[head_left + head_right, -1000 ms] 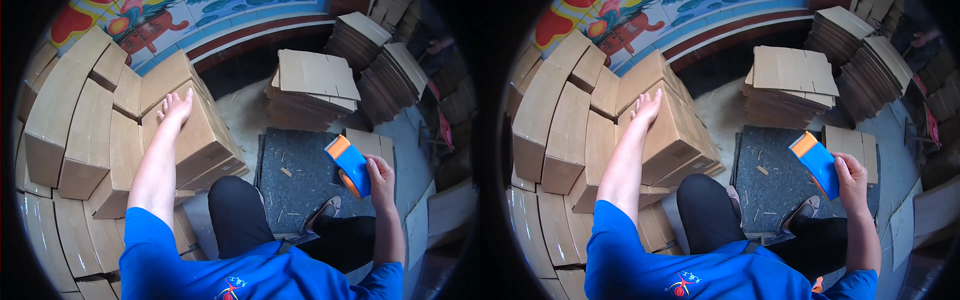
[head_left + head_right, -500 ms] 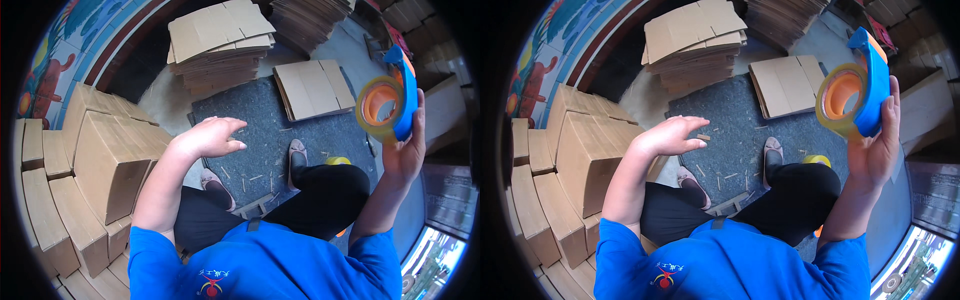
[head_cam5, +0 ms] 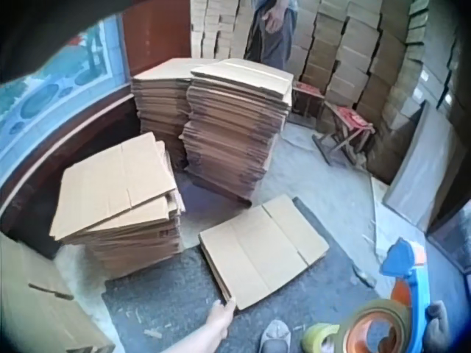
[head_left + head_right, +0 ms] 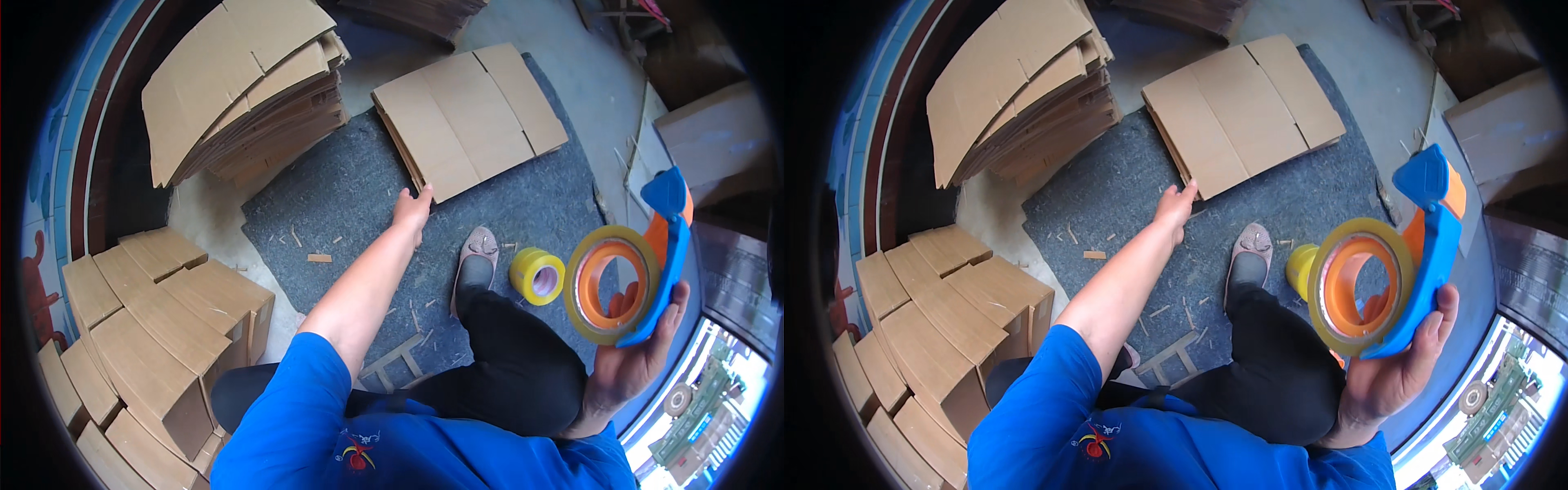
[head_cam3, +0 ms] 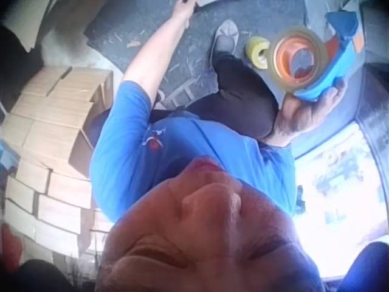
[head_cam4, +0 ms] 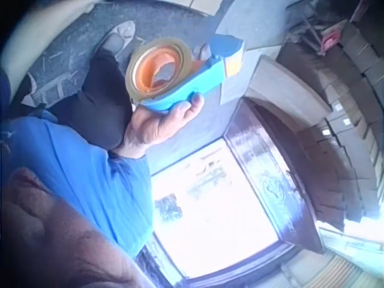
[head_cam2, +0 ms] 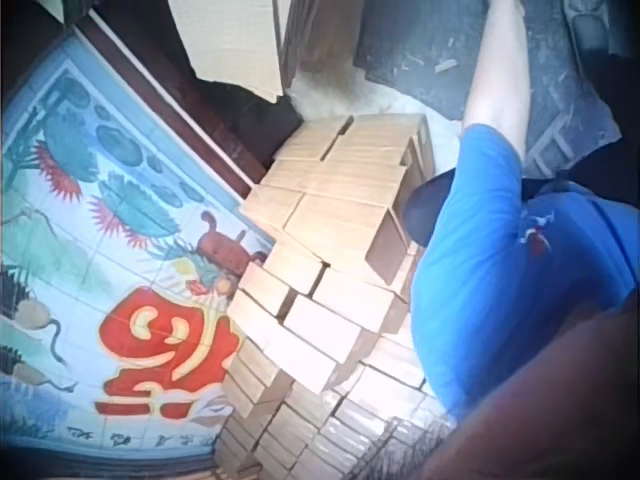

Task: Folding flat cardboard pieces into boxes and sealing them with adhesive tape using a tape dispenser.

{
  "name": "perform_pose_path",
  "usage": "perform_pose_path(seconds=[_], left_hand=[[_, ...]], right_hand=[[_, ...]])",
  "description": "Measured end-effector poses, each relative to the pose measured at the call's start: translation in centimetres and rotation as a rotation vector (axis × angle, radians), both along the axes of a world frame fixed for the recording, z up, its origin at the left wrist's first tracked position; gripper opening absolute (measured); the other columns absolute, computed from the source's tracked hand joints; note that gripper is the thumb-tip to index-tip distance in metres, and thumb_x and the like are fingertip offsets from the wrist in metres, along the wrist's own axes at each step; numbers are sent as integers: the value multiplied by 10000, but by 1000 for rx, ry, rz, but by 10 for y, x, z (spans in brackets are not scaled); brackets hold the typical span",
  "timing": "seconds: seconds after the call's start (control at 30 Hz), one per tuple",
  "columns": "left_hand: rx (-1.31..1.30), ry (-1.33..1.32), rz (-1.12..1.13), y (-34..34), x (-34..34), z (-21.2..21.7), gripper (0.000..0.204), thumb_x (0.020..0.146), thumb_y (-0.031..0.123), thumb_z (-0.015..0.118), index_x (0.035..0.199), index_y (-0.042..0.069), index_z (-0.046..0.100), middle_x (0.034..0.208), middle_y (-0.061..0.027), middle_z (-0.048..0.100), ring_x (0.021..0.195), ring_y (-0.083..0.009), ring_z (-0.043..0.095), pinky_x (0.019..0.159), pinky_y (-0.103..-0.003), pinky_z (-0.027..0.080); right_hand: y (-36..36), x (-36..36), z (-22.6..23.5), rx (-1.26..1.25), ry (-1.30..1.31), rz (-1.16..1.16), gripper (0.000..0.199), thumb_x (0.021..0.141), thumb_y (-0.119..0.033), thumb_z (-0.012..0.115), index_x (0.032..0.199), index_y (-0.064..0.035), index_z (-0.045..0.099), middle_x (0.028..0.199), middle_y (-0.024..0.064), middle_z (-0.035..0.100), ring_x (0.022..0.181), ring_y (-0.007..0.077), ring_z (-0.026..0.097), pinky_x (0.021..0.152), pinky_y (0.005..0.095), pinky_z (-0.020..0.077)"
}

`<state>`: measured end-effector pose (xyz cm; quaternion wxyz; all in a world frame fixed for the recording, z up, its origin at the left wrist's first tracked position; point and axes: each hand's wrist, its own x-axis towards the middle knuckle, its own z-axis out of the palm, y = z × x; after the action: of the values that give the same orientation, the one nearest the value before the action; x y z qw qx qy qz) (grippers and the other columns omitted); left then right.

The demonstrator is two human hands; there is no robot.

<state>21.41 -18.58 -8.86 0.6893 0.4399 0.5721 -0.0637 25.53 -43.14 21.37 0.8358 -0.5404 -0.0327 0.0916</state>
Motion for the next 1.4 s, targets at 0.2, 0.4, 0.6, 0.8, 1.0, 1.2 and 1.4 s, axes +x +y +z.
perform_pose_path(seconds=[0.2, 0.4, 0.6, 0.8, 1.0, 1.2, 1.4], left_hand=[[60, -20, 278, 39, 49, -78, 597, 790, 209, 841, 1230, 7, 491, 1207, -181, 615, 1068, -317, 637, 830, -498, 561], [262, 62, 143, 34, 44, -77, 589, 753, 199, 868, 1171, -37, 525, 1125, -166, 661, 979, -276, 671, 814, -375, 560], [-59, -170, 171, 23, 33, -32, 666, 696, 188, 891, 1177, -17, 478, 1184, -176, 617, 1124, -280, 589, 936, -395, 489], [-434, -484, 389, -3, -92, -37, 652, 847, 13, 710, 1387, 63, 348, 1315, -184, 543, 1219, -346, 556, 1013, -539, 486], [-515, -478, 769, -72, -272, -15, 583, 905, 77, 656, 1425, 128, 397, 1401, -104, 518, 1310, -311, 491, 1109, -537, 379], [-641, -540, 871, -96, -309, -8, 588, 914, 279, 678, 1420, 111, 432, 1439, -105, 501, 1357, -308, 429, 1140, -533, 294], [-705, -305, 574, -127, -251, -19, 600, 898, 523, 642, 1313, 121, 484, 1249, -97, 616, 1147, -296, 573, 1020, -487, 388]], right_hand=[[12, 5, -10, -89, 100, 2, 346, 1034, -216, 476, 1354, -86, 475, 1316, 185, 574, 1176, 294, 617, 965, 426, 546], [12, 12, -14, -125, 99, 91, 329, 1033, -221, 478, 1334, -88, 478, 1326, 182, 560, 1204, 297, 596, 977, 434, 537], [10, 11, -11, -156, 115, 34, 301, 996, -234, 550, 1255, -85, 505, 1323, 204, 553, 1229, 328, 575, 1003, 471, 518], [13, 12, -7, -69, 162, 136, 277, 977, -230, 594, 1200, -81, 527, 1321, 198, 557, 1213, 336, 584, 1016, 469, 507], [29, 9, -1, 55, 106, 233, 305, 1024, -209, 493, 1292, -66, 468, 1274, 152, 574, 1180, 262, 596, 975, 396, 518], [39, 5, -2, 72, 115, 343, 327, 1012, -207, 514, 1302, -56, 498, 1227, 123, 594, 1162, 237, 599, 1011, 406, 491], [37, 6, 3, -9, 86, 231, 298, 989, -131, 567, 1254, 4, 559, 1109, 99, 638, 989, 153, 646, 875, 295, 554]])
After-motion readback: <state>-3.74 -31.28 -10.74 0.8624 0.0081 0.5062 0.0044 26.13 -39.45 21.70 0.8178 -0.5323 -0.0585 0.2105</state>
